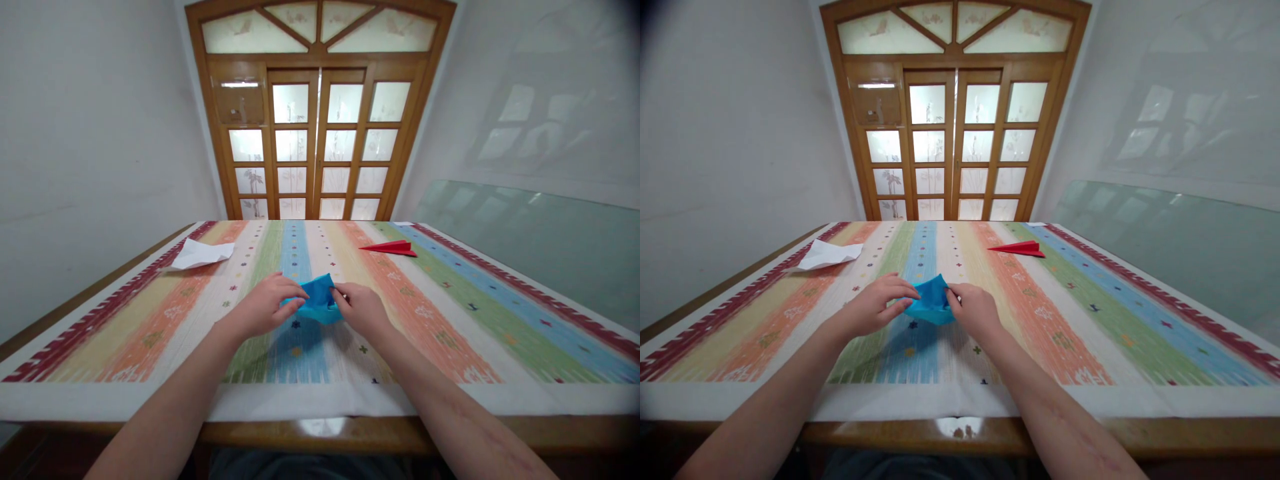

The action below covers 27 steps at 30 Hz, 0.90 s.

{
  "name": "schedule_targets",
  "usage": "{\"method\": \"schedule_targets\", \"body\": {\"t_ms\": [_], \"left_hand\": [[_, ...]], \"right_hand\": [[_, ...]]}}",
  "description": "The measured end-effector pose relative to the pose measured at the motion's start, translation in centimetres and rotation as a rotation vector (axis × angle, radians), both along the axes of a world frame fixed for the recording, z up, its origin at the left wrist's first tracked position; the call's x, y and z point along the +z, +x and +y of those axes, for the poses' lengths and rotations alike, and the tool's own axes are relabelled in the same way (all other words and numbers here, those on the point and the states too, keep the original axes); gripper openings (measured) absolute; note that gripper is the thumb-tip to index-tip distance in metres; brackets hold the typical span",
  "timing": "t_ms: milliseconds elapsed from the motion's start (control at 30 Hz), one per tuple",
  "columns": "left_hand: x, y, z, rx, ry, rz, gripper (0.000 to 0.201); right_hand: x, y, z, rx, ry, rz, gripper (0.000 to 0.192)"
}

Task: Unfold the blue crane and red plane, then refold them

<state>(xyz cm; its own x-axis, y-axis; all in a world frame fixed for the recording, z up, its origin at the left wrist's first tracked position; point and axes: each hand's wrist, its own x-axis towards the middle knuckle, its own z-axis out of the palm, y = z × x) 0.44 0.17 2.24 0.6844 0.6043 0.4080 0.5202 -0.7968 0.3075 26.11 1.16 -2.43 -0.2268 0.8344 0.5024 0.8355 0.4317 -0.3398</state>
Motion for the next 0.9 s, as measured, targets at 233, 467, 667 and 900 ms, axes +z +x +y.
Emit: {"method": "schedule_targets", "body": {"t_ms": [233,467,667,900], "left_hand": [[-0.5,1.8,-1.8,-0.098,-0.059,-0.008,0.032],[-1.4,2.1,-1.2,-0.06,-0.069,0.015,0.022],[-1.4,1.6,-0.9,-0.026,-0.008,-0.08,0.025],[-0.6,0.4,-0.3,0.063,0.235,-0.223,0.023]], "right_hand": [[0.2,-0.3,-0.4,0.01,0.024,-0.034,0.032],[0.4,0.0,-0.2,0.029,0.04,0.063,0.026],[0.9,0.5,0.1,0.04,-0.02,0.155,0.032],[1.0,1.3,0.9,0.077,-0.131,0.299,0.039]]}}
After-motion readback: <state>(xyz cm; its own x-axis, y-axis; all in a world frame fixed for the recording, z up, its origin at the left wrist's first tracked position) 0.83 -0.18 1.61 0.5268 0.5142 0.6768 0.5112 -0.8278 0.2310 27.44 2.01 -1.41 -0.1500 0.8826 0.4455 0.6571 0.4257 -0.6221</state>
